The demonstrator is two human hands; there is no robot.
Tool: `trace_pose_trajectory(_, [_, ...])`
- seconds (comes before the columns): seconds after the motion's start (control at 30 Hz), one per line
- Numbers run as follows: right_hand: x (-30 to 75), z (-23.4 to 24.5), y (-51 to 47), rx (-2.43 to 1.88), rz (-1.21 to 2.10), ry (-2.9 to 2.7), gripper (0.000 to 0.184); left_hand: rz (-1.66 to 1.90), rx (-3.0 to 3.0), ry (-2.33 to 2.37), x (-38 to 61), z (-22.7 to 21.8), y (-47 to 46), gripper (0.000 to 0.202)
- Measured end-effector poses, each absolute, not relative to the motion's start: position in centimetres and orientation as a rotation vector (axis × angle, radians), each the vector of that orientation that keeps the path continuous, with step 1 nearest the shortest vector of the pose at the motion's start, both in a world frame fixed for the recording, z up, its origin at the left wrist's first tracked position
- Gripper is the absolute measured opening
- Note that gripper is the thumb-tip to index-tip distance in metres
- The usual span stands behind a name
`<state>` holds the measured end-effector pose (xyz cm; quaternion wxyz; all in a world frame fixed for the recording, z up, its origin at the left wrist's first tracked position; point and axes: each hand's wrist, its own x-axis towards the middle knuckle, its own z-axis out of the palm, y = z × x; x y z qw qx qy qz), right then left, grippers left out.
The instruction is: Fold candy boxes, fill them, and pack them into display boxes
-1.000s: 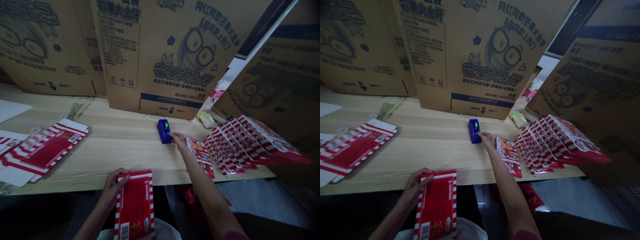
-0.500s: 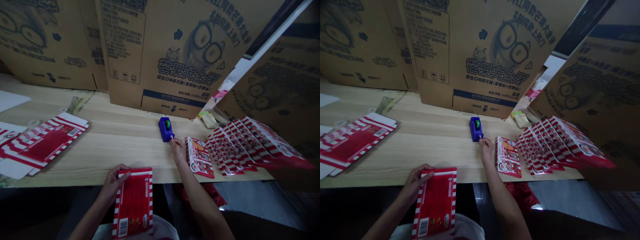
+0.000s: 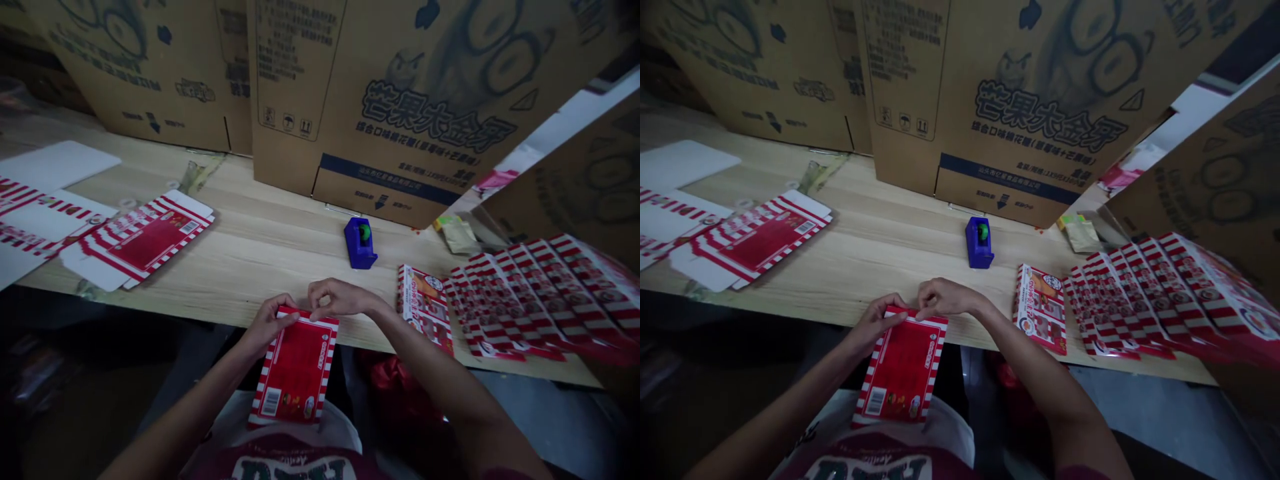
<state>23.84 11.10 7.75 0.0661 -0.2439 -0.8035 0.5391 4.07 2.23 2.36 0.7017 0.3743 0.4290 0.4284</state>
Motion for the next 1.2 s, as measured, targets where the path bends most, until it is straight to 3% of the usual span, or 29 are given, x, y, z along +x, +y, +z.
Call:
trace_pose_trajectory(0.1, [22.6,8.0,11.8,-0.894,1.411,-2.589,0.028,0.965,0.841,0.934,4.1,2.7,2.0,0.029])
trace_pose_trajectory(0.17, [22.4,7.6,12.2,-1.008,1.457,-2.576,0.029,0.959,0.836,0.933,4.0,3.2,1.7,0.032])
trace_pose_trajectory(0.27, [22.6,6.2,12.2,-1.068,1.916,-2.346,0.036,0.941,0.882,0.945,4.0,4.1,1.1,0.031])
trace_pose_trajectory(0.37, [23.0,4.5,11.2,-0.984,2.561,-1.898,0.055,0.912,0.987,0.937,3.9,5.0,0.5,0.028])
trace_pose_trajectory(0.47, [22.9,4.1,10.2,-0.957,2.749,-1.565,0.065,0.910,1.047,0.932,3.6,5.4,0.2,0.026])
trace_pose_trajectory(0.57, [22.7,6.2,10.3,-0.866,2.505,-1.918,0.049,0.915,1.062,0.972,3.4,5.6,0.4,0.024])
trace_pose_trajectory(0.7, [23.7,10.4,9.5,-0.767,1.709,-2.583,0.037,0.874,1.007,1.038,3.7,5.8,0.7,0.036])
trace_pose_trajectory(0.83, [27.2,10.2,4.4,-1.193,1.178,-2.226,0.042,0.758,0.884,1.097,4.1,4.5,0.6,0.057])
trace_pose_trajectory(0.9, [28.9,8.2,0.6,-1.403,1.091,-1.796,0.047,0.768,0.811,1.148,4.1,3.7,0.5,0.056])
trace_pose_trajectory(1.07, [29.9,3.4,-7.5,-1.509,1.371,-1.108,0.042,0.895,0.792,1.094,4.0,5.7,0.6,0.043])
trace_pose_trajectory(1.2, [30.4,5.1,-9.5,-1.473,1.351,-0.734,0.057,1.044,1.352,1.092,6.3,10.5,-0.9,0.026])
